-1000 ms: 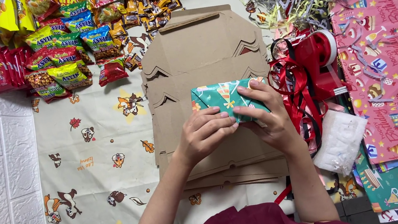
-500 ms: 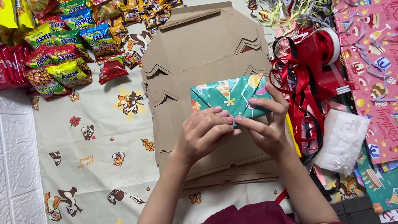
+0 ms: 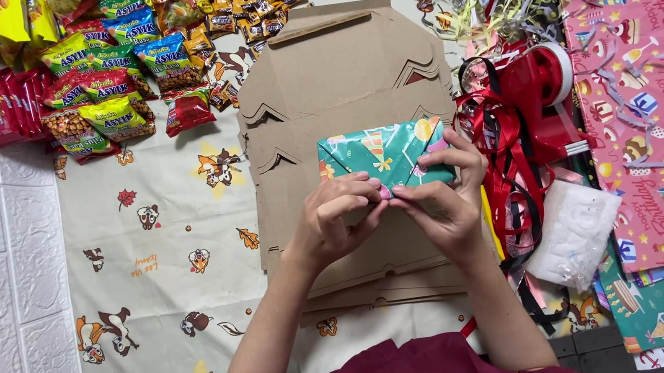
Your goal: Folding a small piece of patterned paper into a gift box or pouch
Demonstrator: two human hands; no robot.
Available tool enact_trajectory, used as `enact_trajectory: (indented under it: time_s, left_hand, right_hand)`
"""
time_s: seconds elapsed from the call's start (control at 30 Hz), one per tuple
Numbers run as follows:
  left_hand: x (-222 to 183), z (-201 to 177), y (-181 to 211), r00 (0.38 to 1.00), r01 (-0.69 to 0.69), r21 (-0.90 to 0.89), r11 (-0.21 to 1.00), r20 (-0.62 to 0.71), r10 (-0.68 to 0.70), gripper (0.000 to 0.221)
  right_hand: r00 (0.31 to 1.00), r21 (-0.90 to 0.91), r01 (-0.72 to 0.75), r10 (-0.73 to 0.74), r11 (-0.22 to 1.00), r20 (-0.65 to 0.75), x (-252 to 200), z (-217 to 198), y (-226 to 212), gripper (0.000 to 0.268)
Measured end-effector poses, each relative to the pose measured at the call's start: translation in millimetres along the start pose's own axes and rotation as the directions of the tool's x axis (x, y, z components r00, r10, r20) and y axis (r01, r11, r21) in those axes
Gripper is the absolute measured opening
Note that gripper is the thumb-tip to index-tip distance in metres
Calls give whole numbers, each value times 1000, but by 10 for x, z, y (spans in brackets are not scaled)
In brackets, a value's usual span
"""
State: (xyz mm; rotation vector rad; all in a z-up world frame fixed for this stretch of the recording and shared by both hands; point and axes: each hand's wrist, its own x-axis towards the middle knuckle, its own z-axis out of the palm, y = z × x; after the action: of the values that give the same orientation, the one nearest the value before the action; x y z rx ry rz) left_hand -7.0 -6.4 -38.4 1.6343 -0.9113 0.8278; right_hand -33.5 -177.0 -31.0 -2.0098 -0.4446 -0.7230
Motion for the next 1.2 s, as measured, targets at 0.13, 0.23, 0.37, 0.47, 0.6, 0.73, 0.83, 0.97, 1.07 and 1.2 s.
enact_trajectory:
  time_s: [0.13, 0.23, 0.37, 0.47, 0.6, 0.73, 0.83, 0.97, 1.07, 1.2]
  left_hand:
    - [-37, 10, -30, 1000, 6, 5, 1000, 15, -6, 34]
    - [-28, 21, -29, 999, -28, 70, 997, 19, 27, 34]
    - [-29, 12, -17, 999, -42, 119, 992, 22, 40, 34]
    - [-38, 14, -10, 1000, -16, 117, 993, 22, 14, 34]
    - [-6, -87, 67, 978, 103, 23, 994, 178, -106, 42]
    - [-12, -93, 70, 976, 43, 109, 993, 208, -65, 41]
    - [-21, -93, 79, 969, 53, 157, 986, 230, -89, 28]
    - [-23, -98, 81, 967, 74, 145, 987, 229, -107, 27]
    - [-29, -94, 78, 969, 71, 134, 988, 226, -100, 29]
    - [9, -46, 49, 992, 45, 185, 982, 110, -66, 26]
  right_hand:
    - [1000, -24, 24, -24, 999, -5, 3, -3, -7, 13]
    - [1000, -7, 25, -25, 1000, 9, 35, -45, -62, 16]
    - [998, 130, -56, 52, 990, 34, -27, -255, 160, 21]
    - [993, -15, -119, 118, 993, -22, 5, -595, 455, 22]
    - [907, -495, -402, 409, 770, -100, 171, -1011, 516, 26]
    - [707, -647, -583, 699, 492, -106, -53, -1359, 1136, 34]
    - [673, -621, -607, 736, 496, -70, -56, -1422, 1259, 26]
    - [518, -606, -703, 852, 374, -75, 31, -1460, 1294, 31]
    - [534, -625, -679, 843, 383, -64, -119, -1526, 1583, 31]
    - [601, -599, -683, 788, 418, -136, -227, -1552, 1748, 20]
